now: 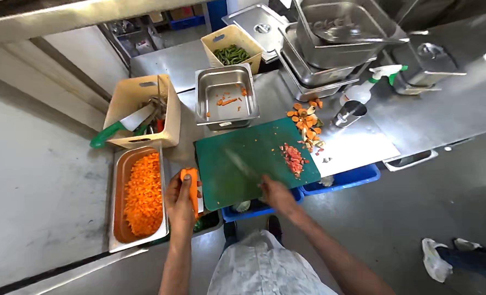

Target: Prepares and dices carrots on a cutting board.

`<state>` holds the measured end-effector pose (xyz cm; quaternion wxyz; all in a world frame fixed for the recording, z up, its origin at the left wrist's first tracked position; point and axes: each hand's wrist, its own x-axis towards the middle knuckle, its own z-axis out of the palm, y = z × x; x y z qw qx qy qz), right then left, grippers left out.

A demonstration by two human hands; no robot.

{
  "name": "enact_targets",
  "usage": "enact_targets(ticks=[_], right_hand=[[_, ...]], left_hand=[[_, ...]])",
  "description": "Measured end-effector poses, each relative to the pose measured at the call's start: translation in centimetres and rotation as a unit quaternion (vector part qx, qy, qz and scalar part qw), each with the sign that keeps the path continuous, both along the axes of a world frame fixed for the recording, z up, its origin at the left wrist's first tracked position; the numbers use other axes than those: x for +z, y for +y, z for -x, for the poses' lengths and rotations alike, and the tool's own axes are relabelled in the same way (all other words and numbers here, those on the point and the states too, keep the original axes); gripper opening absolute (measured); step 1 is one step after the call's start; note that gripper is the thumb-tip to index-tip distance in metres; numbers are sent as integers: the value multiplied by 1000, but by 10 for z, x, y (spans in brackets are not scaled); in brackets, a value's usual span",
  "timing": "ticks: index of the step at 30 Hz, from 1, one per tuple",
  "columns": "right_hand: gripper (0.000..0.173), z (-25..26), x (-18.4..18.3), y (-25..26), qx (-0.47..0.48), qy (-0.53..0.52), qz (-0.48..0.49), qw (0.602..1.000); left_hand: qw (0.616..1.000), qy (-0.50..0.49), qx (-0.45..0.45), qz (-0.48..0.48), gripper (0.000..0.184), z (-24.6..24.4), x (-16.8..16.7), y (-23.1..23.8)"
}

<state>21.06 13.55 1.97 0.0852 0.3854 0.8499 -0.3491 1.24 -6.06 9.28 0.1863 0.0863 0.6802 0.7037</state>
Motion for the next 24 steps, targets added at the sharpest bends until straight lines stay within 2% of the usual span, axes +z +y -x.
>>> enact_targets(ticks=[2,4,5,7,9,10,12,14,17,19,24], right_hand=[[39,-10,6,30,-101,26,-81,991],[37,-11,18,31,-130,50,-125,982],[35,-10,26,18,-104,61,-109,987],[35,-7,36,-27,16,61,-3,998],[39,-2,28,-66,134,32,75,988],[38,-2,20,-73,160,16,86,983],[39,-4,5,-59,117,-11,62,991],[37,-7,0,-15,8,-13,-8,1000],[35,-16,12,39,-127,30,-131,983],[34,-15,22,41,-142,61,-160,975],[26,-12,24,-8,-116,81,-35,989]], left_hand=[[1000,-4,-9,4,29,0,-3,-7],[1000,-4,-6,4,28,1,-3,-12],[1000,-1,0,2,28,2,-3,-15],[1000,10,14,-5,29,5,-3,-18],[999,20,25,-12,31,11,-1,-20],[999,24,28,-14,31,13,1,-21],[999,32,32,-16,31,17,3,-26],[998,41,34,-14,32,20,4,-32],[998,49,30,4,33,14,-2,-36],[996,78,11,30,35,9,-5,-33],[968,204,-73,127,45,2,-19,-14]])
